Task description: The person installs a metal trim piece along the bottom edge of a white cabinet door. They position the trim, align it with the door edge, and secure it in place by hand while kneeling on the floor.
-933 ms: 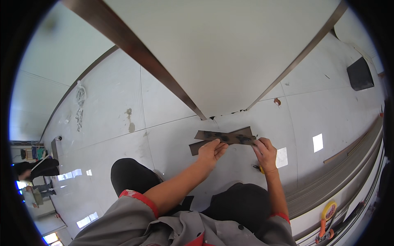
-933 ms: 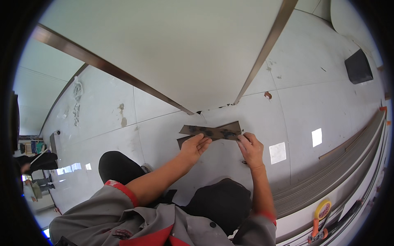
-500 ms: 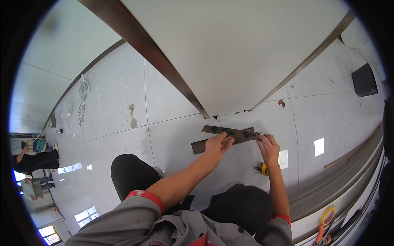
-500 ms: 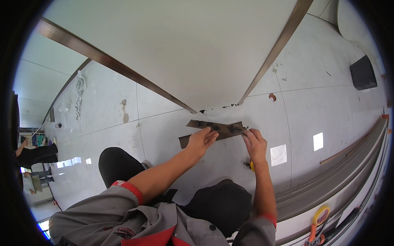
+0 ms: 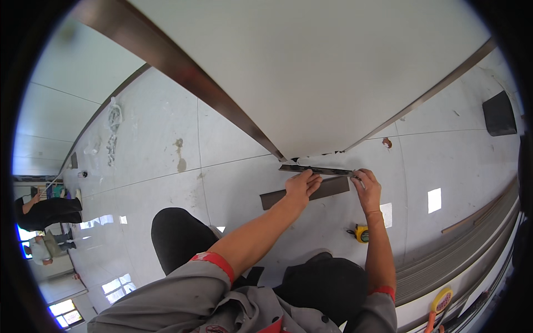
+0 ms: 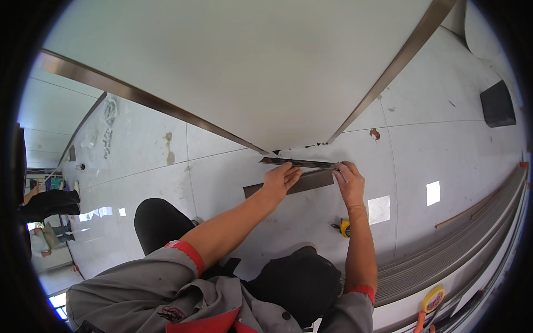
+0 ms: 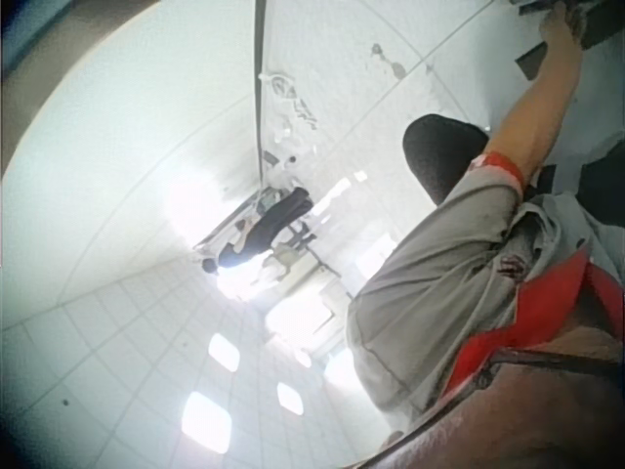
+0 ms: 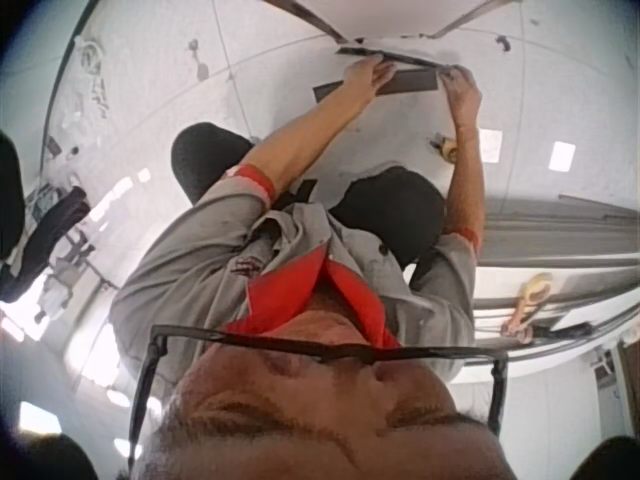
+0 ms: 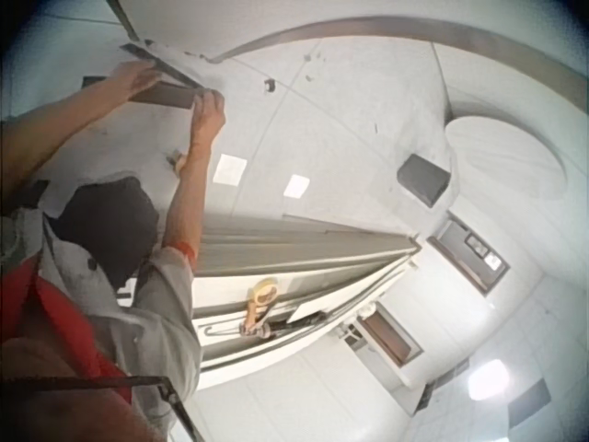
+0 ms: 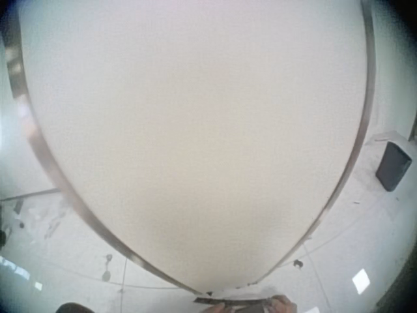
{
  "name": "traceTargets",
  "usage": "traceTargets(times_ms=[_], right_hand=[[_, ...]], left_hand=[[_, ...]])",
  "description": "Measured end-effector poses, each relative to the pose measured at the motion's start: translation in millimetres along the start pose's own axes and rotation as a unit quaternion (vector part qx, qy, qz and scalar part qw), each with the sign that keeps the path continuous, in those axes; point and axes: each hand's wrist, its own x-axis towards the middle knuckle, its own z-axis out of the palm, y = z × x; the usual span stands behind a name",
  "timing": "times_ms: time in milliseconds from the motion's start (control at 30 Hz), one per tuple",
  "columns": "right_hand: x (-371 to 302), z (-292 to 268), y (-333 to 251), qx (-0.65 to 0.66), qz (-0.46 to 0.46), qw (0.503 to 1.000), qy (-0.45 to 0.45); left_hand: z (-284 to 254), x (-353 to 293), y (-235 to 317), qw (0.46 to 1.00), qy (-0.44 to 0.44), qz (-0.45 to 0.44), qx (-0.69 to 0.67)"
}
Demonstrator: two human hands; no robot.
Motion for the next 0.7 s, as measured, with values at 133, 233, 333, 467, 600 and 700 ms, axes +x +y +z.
traceTargets(times_ms=[133, 233, 333, 467, 600, 700], right_hand=[[6.4, 1.5, 3.1, -0.004, -0.002, 1.0, -0.006], [8.1, 2.4, 1.5, -0.002, -0.002, 1.0, -0.007], [6.9, 4.6, 1.8, 0.01, 0.009, 1.0, -0.013], [2.6, 8.9, 3.9, 0.017, 0.015, 1.0, -0.008], [-0.7, 12.9, 15.6, 0.017, 0.012, 1.0, -0.017], [-2.1, 14.2, 22.9, 0.001, -0.011, 1.0, 0.0]], left_hand=[[-0.6, 5.3, -2.0, 1.0, 0.008, -0.008, 0.008], [-2.4, 7.2, -3.1, 1.0, 0.011, -0.005, -0.008], [-4.0, 7.9, -3.3, 1.0, 0.011, -0.004, -0.005], [-3.8, 2.3, -2.4, 1.0, 0.015, -0.009, -0.003], [-2.6, -4.8, 0.8, 1.0, 0.012, -0.014, 0.018], [0.9, -2.0, -2.9, 1.0, 0.004, -0.011, -0.016]])
